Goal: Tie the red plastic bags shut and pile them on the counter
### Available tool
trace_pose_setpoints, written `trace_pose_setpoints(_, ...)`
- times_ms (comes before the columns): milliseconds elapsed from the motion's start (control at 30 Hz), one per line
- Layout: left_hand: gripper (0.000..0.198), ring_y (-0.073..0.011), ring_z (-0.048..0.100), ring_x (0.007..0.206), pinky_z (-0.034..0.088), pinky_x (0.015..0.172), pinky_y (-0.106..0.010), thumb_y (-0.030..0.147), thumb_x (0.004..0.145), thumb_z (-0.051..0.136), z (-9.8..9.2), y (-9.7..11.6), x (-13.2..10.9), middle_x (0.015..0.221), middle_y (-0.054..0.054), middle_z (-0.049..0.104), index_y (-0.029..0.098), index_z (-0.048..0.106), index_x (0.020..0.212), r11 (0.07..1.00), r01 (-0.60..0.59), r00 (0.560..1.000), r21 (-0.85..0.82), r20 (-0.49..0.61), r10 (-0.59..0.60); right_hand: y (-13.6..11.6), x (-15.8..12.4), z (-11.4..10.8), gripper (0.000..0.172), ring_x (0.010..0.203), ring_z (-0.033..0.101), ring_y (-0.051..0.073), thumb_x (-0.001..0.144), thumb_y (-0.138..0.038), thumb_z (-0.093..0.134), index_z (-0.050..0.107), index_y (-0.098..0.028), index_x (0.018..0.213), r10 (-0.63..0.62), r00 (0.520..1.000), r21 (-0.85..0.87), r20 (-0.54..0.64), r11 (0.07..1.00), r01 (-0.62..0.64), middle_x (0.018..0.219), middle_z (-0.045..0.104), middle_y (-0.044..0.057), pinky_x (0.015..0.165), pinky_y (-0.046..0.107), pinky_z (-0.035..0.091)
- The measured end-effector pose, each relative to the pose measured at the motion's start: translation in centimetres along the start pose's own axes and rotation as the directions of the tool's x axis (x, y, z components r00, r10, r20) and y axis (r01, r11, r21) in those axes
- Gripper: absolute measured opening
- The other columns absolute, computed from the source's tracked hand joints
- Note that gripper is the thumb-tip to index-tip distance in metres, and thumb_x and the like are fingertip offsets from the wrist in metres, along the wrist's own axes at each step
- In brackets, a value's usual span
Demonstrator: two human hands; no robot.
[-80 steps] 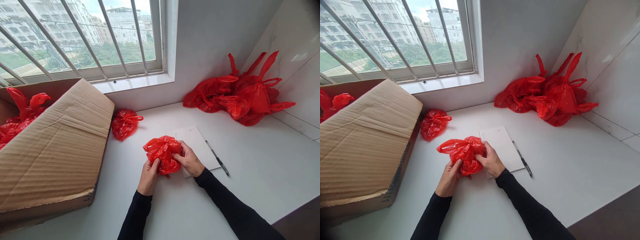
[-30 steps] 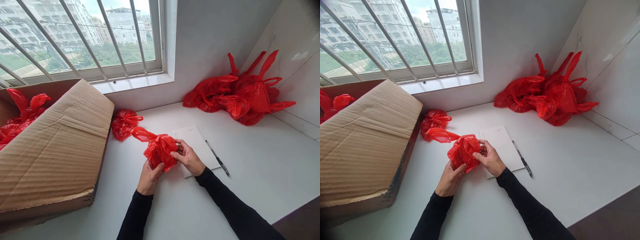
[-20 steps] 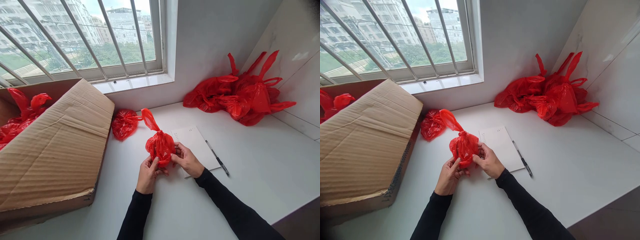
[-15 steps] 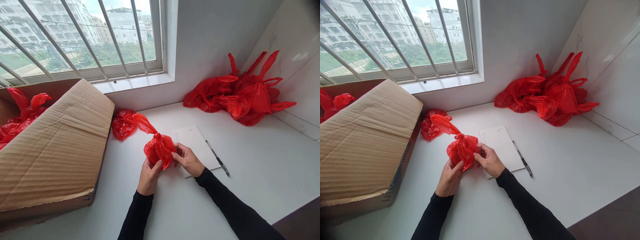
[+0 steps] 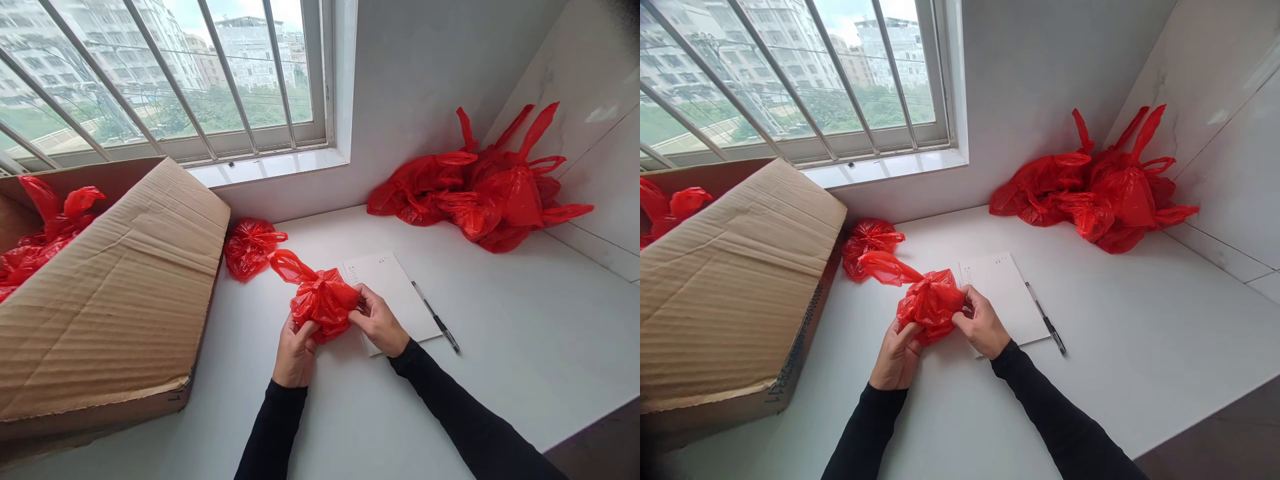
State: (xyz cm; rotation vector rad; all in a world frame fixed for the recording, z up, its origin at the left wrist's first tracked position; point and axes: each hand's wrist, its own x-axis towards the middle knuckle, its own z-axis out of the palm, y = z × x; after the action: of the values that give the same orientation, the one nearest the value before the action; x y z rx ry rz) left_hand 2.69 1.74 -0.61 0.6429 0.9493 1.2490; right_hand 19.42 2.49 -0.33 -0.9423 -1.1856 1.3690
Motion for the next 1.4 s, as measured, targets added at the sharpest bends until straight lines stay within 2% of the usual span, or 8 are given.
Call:
trace_pose_setpoints(200, 0.061, -0.0210, 0.068, 0.094, 0.056, 0.074, -0.026, 0.015, 0.071, 0.073, 0.2, 0.6, -0.3, 0.117, -0.005, 0.068, 0.024, 0.052, 0.127, 1.000, -0.026, 0.999, 0.004, 0.025, 0.026, -0.3, -0.4, 0.4, 0.007, 0.077, 0.051, 0.016, 0.082, -0.021, 0.061, 0.055, -0.021, 0.084, -0.025, 0.999, 0.007, 0.036, 1.000, 0.025, 0.082, 0.055, -0.001, 0.071, 0.028, 0.044)
trace_pose_setpoints(400, 0.064, -0.0143, 0.066, 0.088, 0.051, 0.068, -0.019, 0.010, 0.072, 0.068, 0.2, 0.5, -0.9, 0.112, 0.000, 0.070, 0.030, 0.051, 0.130, 0.997, -0.077, 0.995, 0.014, 0.071, 0.076, -0.2, -0.5, 0.2, 0.033, 0.069, 0.049, 0.015, 0.096, -0.048, 0.051, 0.054, -0.021, 0.077, 0.035, 0.999, 0.136, -0.029, 0.990, -0.030, 0.075, 0.054, 0.000, 0.068, 0.030, 0.043)
trace_pose_setpoints(600, 0.056, -0.0166, 0.069, 0.081, 0.055, 0.065, -0.022, 0.015, 0.075, 0.069, 0.1, 0.2, -0.9, 0.112, -0.004, 0.070, 0.025, 0.056, 0.128, 0.988, -0.121, 0.984, 0.100, 0.142, 0.107, 0.2, 0.0, -0.3, 0.038, 0.091, 0.065, 0.018, 0.081, -0.037, 0.075, 0.051, -0.030, 0.109, 0.152, 0.983, 0.355, -0.101, 0.929, -0.108, 0.107, 0.064, 0.000, 0.075, 0.030, 0.051)
trace_pose_setpoints(767, 0.057, -0.0133, 0.060, 0.042, 0.046, 0.031, -0.024, 0.039, 0.084, 0.067, 0.4, 0.1, -1.0, 0.102, -0.006, 0.073, 0.025, 0.046, 0.135, 0.957, -0.033, 0.992, 0.287, 0.125, -0.003, 0.9, 0.3, -0.4, 0.045, 0.100, 0.064, 0.020, 0.073, -0.025, 0.079, 0.054, -0.028, 0.111, 0.041, 0.974, 0.334, -0.221, 0.942, 0.036, 0.109, 0.065, 0.002, 0.091, 0.034, 0.051)
trace_pose_setpoints(900, 0.051, -0.0193, 0.073, 0.081, 0.060, 0.068, -0.027, 0.023, 0.084, 0.060, -0.3, -0.7, -0.7, 0.117, -0.006, 0.072, 0.023, 0.052, 0.135, 0.940, -0.143, 0.990, 0.309, 0.053, 0.133, 0.8, 0.1, -0.1, 0.053, 0.103, 0.065, 0.023, 0.070, -0.025, 0.081, 0.055, -0.027, 0.115, 0.048, 0.970, 0.347, -0.237, 0.937, 0.039, 0.108, 0.067, 0.003, 0.092, 0.036, 0.053)
trace_pose_setpoints(1033, 0.064, -0.0223, 0.051, 0.132, 0.040, 0.110, -0.031, 0.010, 0.080, 0.052, -0.7, -0.9, -0.8, 0.142, -0.002, 0.058, 0.026, 0.050, 0.142, 0.896, -0.264, 0.964, 0.356, 0.102, 0.244, -0.2, -0.1, -0.3, 0.059, 0.092, 0.068, 0.022, 0.079, -0.040, 0.075, 0.050, -0.029, 0.131, 0.200, 0.968, 0.432, -0.151, 0.894, -0.117, 0.106, 0.071, 0.003, 0.084, 0.036, 0.055)
trace_pose_setpoints(1200, 0.077, -0.0205, 0.053, 0.129, 0.042, 0.107, -0.031, 0.002, 0.073, 0.044, 0.2, -0.2, -1.6, 0.143, -0.001, 0.055, 0.029, 0.044, 0.146, 0.885, -0.322, 0.930, 0.335, 0.284, 0.231, -0.6, -0.1, -0.1, 0.030, 0.089, 0.069, 0.021, 0.083, -0.042, 0.073, 0.066, -0.024, 0.106, 0.124, 0.992, 0.330, -0.027, 0.938, -0.108, 0.100, 0.072, 0.004, 0.085, 0.035, 0.054)
trace_pose_setpoints(1400, 0.067, -0.0205, 0.064, 0.091, 0.053, 0.078, -0.033, 0.011, 0.074, 0.052, -0.3, -0.8, -1.0, 0.113, -0.009, 0.065, 0.021, 0.043, 0.139, 0.931, -0.225, 0.974, 0.287, 0.089, 0.208, 0.7, 0.3, -0.2, 0.021, 0.084, 0.067, 0.016, 0.079, -0.039, 0.077, 0.067, -0.026, 0.093, 0.077, 0.981, 0.283, -0.176, 0.959, -0.024, 0.096, 0.071, -0.001, 0.078, 0.028, 0.055)
